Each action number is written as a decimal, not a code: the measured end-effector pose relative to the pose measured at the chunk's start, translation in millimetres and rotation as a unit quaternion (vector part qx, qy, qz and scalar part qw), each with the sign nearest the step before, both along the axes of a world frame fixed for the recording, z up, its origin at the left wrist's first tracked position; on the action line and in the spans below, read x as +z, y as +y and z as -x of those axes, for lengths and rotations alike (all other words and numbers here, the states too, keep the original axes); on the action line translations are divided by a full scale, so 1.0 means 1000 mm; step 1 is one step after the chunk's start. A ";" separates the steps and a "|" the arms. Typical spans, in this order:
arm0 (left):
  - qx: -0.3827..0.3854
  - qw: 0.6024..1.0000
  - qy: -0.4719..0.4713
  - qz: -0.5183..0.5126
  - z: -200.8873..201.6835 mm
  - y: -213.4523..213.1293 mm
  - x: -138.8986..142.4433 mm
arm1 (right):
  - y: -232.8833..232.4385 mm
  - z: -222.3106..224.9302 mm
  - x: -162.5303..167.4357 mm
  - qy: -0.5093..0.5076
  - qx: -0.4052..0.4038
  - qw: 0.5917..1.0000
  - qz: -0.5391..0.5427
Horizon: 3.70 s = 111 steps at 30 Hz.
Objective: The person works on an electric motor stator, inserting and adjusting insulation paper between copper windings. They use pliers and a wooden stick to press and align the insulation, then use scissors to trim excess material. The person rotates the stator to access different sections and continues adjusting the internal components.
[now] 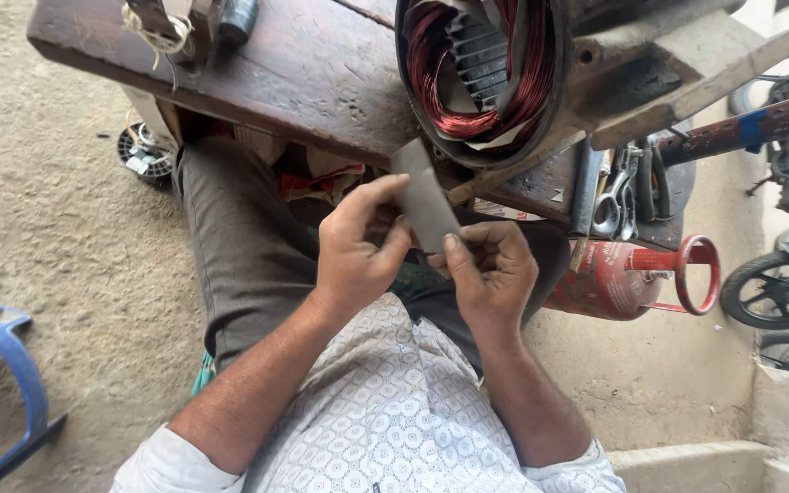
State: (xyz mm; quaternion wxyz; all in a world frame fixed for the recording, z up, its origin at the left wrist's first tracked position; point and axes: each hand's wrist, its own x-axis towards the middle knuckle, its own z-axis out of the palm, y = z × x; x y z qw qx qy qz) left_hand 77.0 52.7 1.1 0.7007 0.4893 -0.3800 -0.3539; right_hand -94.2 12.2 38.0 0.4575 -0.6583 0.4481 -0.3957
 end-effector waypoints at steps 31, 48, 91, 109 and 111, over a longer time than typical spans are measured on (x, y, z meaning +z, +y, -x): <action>0.070 0.961 -0.222 0.150 -0.021 -0.047 0.013 | -0.186 0.002 0.169 0.150 0.083 0.931 0.321; -0.078 0.996 0.029 0.027 -0.050 -0.035 0.003 | -0.189 0.006 0.149 0.162 0.067 0.936 0.305; 0.033 0.987 -0.054 0.149 -0.039 -0.044 0.017 | -0.173 0.007 0.139 0.177 0.034 0.939 0.293; 0.023 0.991 -0.031 0.127 -0.036 -0.057 0.025 | -0.174 0.009 0.136 0.181 0.025 0.941 0.285; 0.019 0.994 -0.007 0.111 -0.034 -0.057 0.028 | -0.175 0.008 0.134 0.178 0.025 0.940 0.289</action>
